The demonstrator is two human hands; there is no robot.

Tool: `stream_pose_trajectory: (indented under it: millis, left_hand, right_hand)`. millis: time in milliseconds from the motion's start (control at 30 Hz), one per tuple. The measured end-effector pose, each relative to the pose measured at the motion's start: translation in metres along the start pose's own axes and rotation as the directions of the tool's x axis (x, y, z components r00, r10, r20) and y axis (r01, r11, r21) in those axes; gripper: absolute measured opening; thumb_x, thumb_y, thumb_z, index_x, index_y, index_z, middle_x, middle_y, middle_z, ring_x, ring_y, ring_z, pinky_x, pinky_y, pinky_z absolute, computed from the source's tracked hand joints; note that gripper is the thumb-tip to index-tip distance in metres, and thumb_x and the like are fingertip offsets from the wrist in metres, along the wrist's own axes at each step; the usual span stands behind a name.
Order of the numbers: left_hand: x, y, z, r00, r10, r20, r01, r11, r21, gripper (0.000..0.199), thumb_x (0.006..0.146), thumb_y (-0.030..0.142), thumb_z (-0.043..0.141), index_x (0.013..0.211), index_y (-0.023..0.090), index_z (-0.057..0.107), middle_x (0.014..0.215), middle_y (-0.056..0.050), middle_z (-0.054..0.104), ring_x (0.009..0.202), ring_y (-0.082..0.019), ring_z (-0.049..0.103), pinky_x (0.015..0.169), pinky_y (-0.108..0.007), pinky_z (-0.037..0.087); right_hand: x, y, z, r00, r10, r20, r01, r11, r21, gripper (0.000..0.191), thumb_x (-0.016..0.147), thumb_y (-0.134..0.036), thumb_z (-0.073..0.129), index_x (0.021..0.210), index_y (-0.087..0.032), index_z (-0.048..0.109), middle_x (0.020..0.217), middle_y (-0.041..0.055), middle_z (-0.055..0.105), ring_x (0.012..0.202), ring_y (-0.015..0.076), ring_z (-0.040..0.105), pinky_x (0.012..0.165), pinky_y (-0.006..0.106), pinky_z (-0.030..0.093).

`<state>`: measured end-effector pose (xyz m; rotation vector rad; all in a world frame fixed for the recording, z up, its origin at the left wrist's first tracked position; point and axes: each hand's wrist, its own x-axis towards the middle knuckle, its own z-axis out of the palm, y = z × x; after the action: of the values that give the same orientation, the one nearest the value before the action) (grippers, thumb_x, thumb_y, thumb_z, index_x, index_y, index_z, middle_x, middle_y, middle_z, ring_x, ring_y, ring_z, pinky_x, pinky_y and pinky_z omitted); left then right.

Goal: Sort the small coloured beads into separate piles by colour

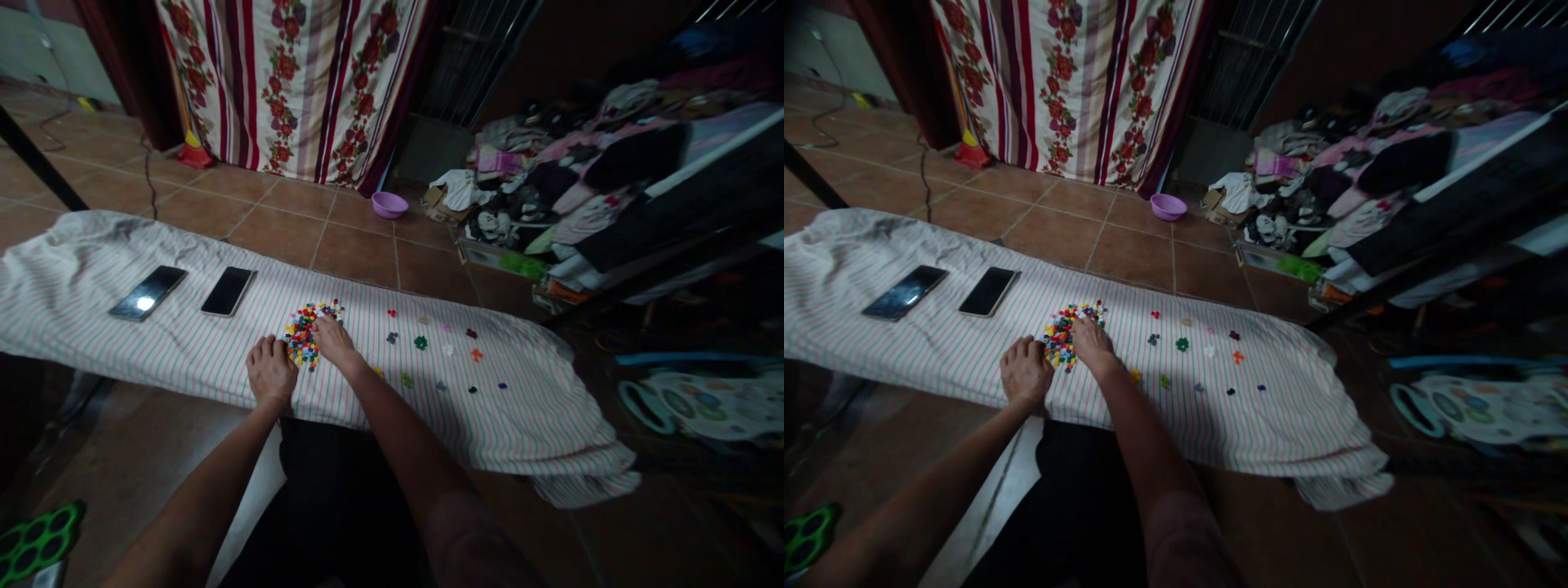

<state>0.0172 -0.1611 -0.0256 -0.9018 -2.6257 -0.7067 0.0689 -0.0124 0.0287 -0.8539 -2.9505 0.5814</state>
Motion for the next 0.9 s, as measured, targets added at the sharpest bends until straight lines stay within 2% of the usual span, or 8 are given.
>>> stream_pose_trajectory:
  millis: [100, 300, 533, 667, 767, 900]
  left_hand:
    - [0.0, 0.001, -0.002, 1.0, 0.002, 0.01, -0.003, 1.0, 0.011, 0.025, 0.087, 0.02, 0.049, 0.104, 0.016, 0.066, 0.128, -0.015, 0.064, 0.124, -0.031, 0.052, 0.103, -0.046, 0.038]
    - [0.001, 0.001, -0.002, 0.999, -0.023, 0.031, 0.025, 0.999, -0.039, 0.025, 0.086, 0.02, 0.05, 0.105, 0.017, 0.066, 0.129, -0.015, 0.063, 0.127, -0.031, 0.051, 0.105, -0.047, 0.037]
    - [0.001, 0.002, -0.003, 1.0, -0.011, 0.013, 0.012, 1.0, -0.009, 0.025, 0.086, 0.02, 0.049, 0.104, 0.017, 0.066, 0.128, -0.015, 0.064, 0.125, -0.031, 0.052, 0.103, -0.046, 0.037]
    - [0.0, 0.001, -0.003, 1.0, -0.01, 0.005, 0.011, 0.999, -0.034, 0.024, 0.086, 0.021, 0.048, 0.102, 0.019, 0.065, 0.127, -0.014, 0.064, 0.124, -0.031, 0.052, 0.102, -0.046, 0.037]
    - [0.0, 0.0, -0.003, 1.0, -0.016, 0.001, 0.016, 0.998, -0.059, 0.024, 0.086, 0.022, 0.048, 0.103, 0.019, 0.065, 0.127, -0.014, 0.063, 0.124, -0.031, 0.052, 0.103, -0.047, 0.036]
    - [-0.001, -0.002, -0.003, 1.0, -0.021, 0.02, 0.021, 0.999, -0.035, 0.027, 0.087, 0.024, 0.045, 0.104, 0.018, 0.065, 0.127, -0.016, 0.062, 0.122, -0.032, 0.052, 0.102, -0.048, 0.037]
  right_hand:
    - [0.001, 0.002, -0.002, 0.999, 0.031, 0.034, -0.031, 1.0, 0.006, 0.025, 0.091, -0.015, 0.055, 0.112, -0.021, 0.068, 0.118, 0.0085, 0.065, 0.105, 0.0196, 0.063, 0.089, 0.029, 0.048]
    - [0.004, 0.004, 0.003, 0.999, -0.006, 0.041, 0.007, 1.0, -0.015, 0.027, 0.091, -0.014, 0.054, 0.112, -0.019, 0.07, 0.118, 0.011, 0.065, 0.108, 0.0203, 0.063, 0.091, 0.029, 0.047]
    - [0.0, 0.005, 0.0, 0.998, -0.045, -0.049, 0.05, 0.994, 0.094, 0.022, 0.091, -0.013, 0.053, 0.106, -0.02, 0.068, 0.112, 0.0078, 0.067, 0.1, 0.0176, 0.063, 0.089, 0.027, 0.047]
    - [0.0, 0.004, -0.003, 0.986, -0.083, -0.148, 0.11, 0.976, 0.188, 0.02, 0.088, -0.011, 0.053, 0.101, -0.02, 0.065, 0.104, 0.0048, 0.068, 0.092, 0.0157, 0.062, 0.089, 0.027, 0.047]
    - [-0.007, 0.01, -0.001, 0.978, -0.051, -0.201, 0.103, 0.96, 0.259, 0.023, 0.086, -0.01, 0.052, 0.103, -0.021, 0.064, 0.101, 0.0022, 0.068, 0.088, 0.0145, 0.062, 0.086, 0.026, 0.048]
    - [-0.027, 0.035, -0.006, 0.966, 0.079, -0.247, 0.0, 0.953, 0.303, 0.03, 0.086, -0.01, 0.051, 0.11, -0.021, 0.066, 0.103, 0.003, 0.068, 0.091, 0.0145, 0.063, 0.087, 0.025, 0.049]
